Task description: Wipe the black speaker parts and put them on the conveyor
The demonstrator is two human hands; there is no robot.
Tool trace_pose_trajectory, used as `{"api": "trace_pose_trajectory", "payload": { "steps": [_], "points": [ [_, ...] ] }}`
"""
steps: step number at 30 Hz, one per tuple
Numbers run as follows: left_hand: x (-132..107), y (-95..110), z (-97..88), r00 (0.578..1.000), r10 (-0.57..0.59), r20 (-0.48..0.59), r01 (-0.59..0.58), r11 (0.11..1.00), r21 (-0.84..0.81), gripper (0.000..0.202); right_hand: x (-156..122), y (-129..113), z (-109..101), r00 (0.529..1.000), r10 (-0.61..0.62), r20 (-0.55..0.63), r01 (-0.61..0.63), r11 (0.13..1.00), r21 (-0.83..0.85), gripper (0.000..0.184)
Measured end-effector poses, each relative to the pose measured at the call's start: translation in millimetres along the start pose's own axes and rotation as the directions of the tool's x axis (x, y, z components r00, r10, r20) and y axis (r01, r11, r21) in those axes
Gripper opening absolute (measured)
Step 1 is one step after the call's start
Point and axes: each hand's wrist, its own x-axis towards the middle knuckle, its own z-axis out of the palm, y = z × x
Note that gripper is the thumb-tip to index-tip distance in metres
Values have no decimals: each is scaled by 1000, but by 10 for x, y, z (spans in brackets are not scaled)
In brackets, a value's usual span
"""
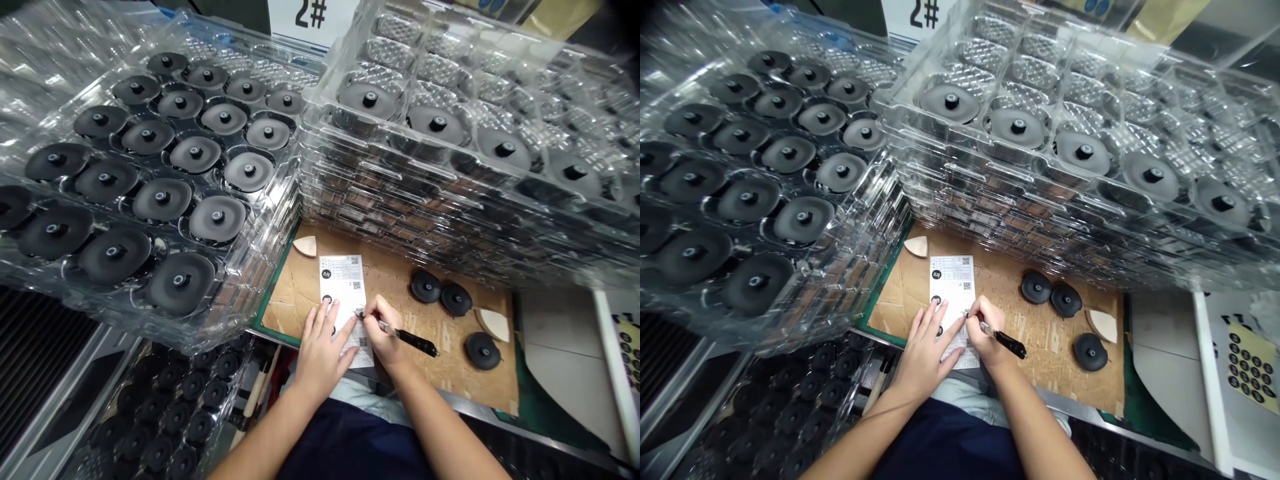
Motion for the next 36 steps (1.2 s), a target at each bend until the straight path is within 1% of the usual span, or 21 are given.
{"api": "trace_pose_trajectory", "payload": {
  "steps": [6,9,13,18,22,27,36],
  "points": [
    [-156,-67,-124,992,126,18,-125,991,-45,35,-1,40,8,1000,0,12,-1,999,46,19],
    [-228,-90,-152,988,151,14,-150,987,-60,33,4,52,-12,1000,21,-2,-21,996,86,20],
    [-249,-73,-115,992,119,-32,-121,991,-64,28,-47,44,-97,998,58,-9,-56,987,148,14],
    [-215,3,-33,995,36,-89,-42,997,-62,27,-207,20,-183,996,66,62,-75,985,153,11],
    [-196,37,-12,994,12,-105,-18,998,-58,27,-287,51,-152,994,56,91,-67,991,118,9],
    [-187,38,-36,995,9,-101,-14,998,-57,27,-289,54,-112,994,41,100,-46,997,54,9],
    [-195,48,-37,996,1,-94,-7,998,-64,27,-284,25,-97,997,4,81,-3,1000,-20,10]
  ]
}}
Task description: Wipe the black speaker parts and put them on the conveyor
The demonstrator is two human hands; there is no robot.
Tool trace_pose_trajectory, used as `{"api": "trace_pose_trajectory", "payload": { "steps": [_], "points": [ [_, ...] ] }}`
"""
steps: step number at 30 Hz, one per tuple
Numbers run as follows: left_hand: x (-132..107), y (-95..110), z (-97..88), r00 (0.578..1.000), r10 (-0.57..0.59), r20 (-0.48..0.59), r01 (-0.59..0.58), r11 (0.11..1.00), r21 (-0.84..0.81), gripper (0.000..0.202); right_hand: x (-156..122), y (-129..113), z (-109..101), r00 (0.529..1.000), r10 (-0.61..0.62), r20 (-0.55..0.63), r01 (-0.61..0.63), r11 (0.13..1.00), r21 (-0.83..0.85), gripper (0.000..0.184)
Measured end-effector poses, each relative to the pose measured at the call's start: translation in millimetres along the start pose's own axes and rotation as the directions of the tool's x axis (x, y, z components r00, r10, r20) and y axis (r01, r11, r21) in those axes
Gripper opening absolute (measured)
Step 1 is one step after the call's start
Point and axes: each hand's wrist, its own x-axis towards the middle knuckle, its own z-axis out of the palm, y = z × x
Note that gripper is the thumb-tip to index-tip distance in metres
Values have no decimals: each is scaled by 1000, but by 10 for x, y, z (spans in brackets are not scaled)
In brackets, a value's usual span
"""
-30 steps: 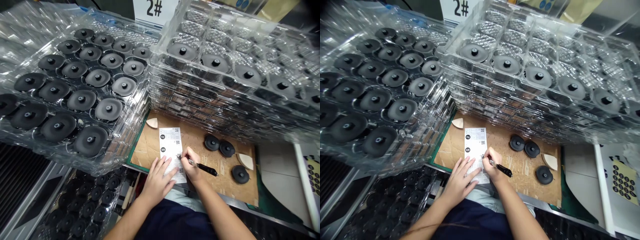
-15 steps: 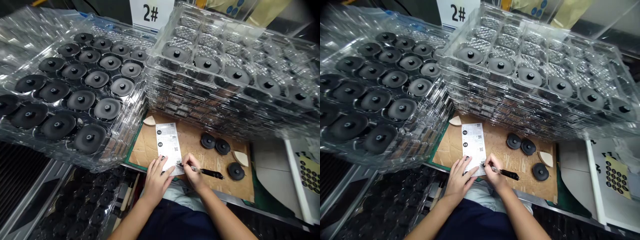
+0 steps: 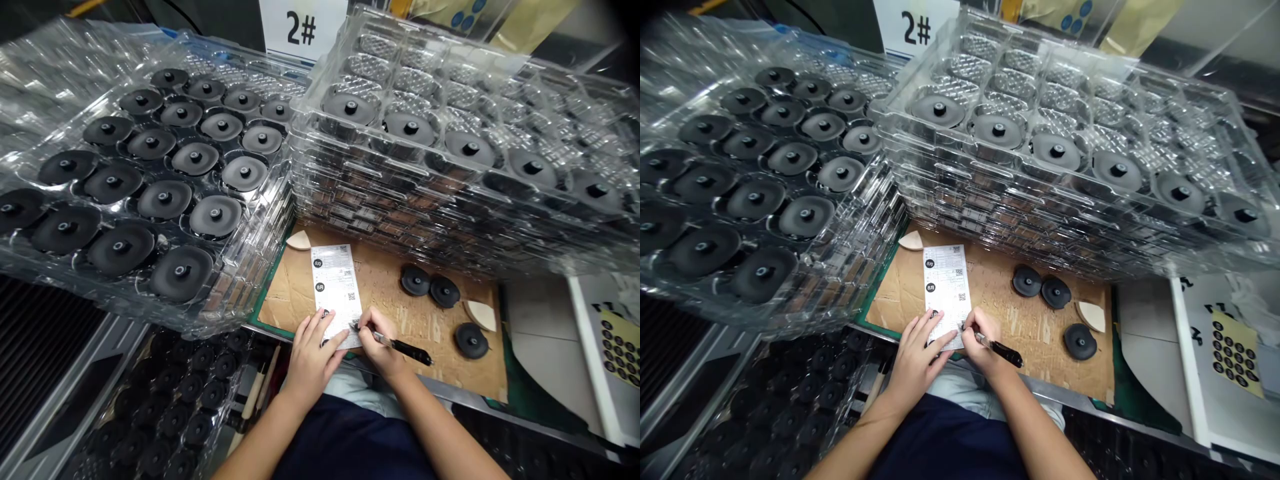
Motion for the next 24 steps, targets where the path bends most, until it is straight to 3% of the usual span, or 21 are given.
{"api": "trace_pose_trajectory", "payload": {
  "steps": [14,24],
  "points": [
    [-11,-21,15,1000,12,-7,-12,1000,-5,27,-11,7,3,1000,-16,-23,15,999,-29,14],
    [-1,-11,14,1000,11,-22,-11,1000,-6,26,-19,39,8,999,-33,-29,32,999,-31,28]
  ]
}}
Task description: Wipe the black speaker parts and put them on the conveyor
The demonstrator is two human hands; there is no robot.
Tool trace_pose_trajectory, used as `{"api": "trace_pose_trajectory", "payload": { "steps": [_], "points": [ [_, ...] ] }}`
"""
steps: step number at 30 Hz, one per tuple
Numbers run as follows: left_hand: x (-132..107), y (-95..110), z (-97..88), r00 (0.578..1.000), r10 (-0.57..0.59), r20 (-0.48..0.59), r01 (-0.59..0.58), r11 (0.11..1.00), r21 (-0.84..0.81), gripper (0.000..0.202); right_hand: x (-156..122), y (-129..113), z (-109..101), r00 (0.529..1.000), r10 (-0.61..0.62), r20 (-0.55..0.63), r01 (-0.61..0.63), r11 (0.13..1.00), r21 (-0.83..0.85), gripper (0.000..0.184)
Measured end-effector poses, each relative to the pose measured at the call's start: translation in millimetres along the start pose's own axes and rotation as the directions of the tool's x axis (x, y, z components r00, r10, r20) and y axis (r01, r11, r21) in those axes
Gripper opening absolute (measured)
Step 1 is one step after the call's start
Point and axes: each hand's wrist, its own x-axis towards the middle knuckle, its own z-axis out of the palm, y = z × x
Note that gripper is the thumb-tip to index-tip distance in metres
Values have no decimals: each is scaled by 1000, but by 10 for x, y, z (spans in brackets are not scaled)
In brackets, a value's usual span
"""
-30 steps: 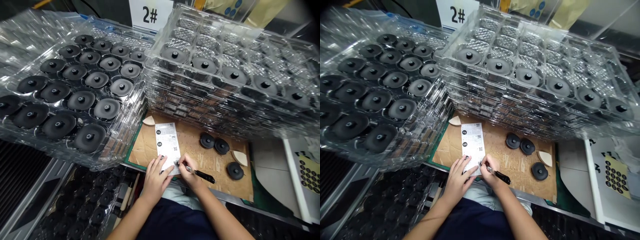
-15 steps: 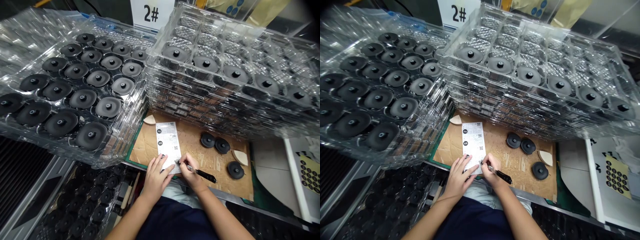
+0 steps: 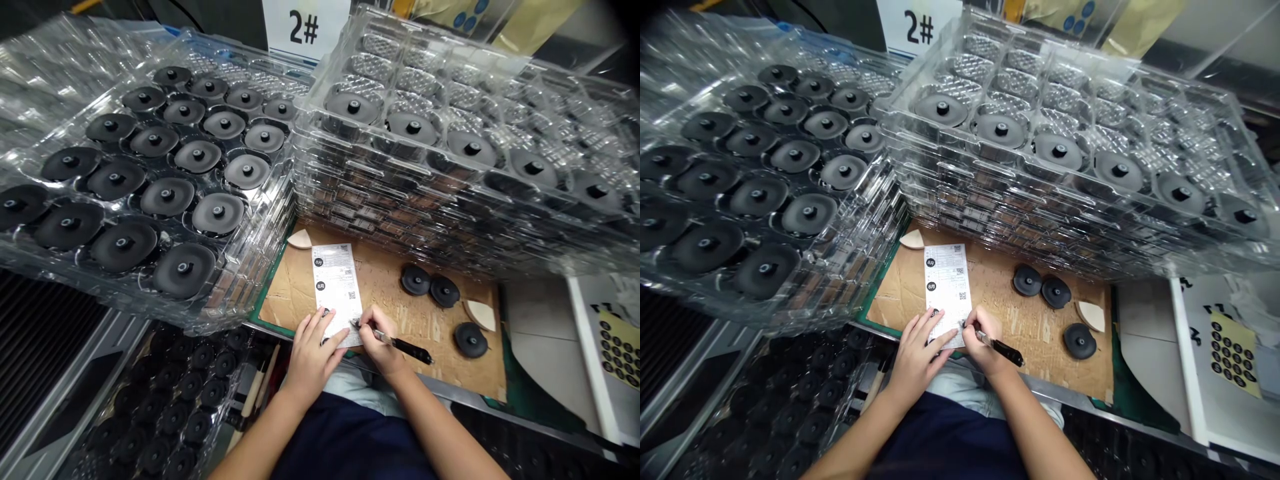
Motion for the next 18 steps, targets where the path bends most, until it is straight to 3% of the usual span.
{"api": "trace_pose_trajectory", "payload": {
  "steps": [8,12,16,18],
  "points": [
    [-14,2,11,1000,2,-9,-2,1000,-1,26,-2,16,10,1000,-8,0,8,1000,11,30],
    [-10,-2,11,1000,8,-17,-8,1000,-2,26,-33,36,0,999,13,-45,-12,1000,27,19],
    [-15,-7,6,1000,16,-27,-16,1000,-15,28,8,129,-209,986,59,-154,-61,998,-6,11],
    [-11,-5,1,999,20,-30,-21,999,-29,25,73,194,-404,989,77,-126,-81,996,-25,16]
  ]
}}
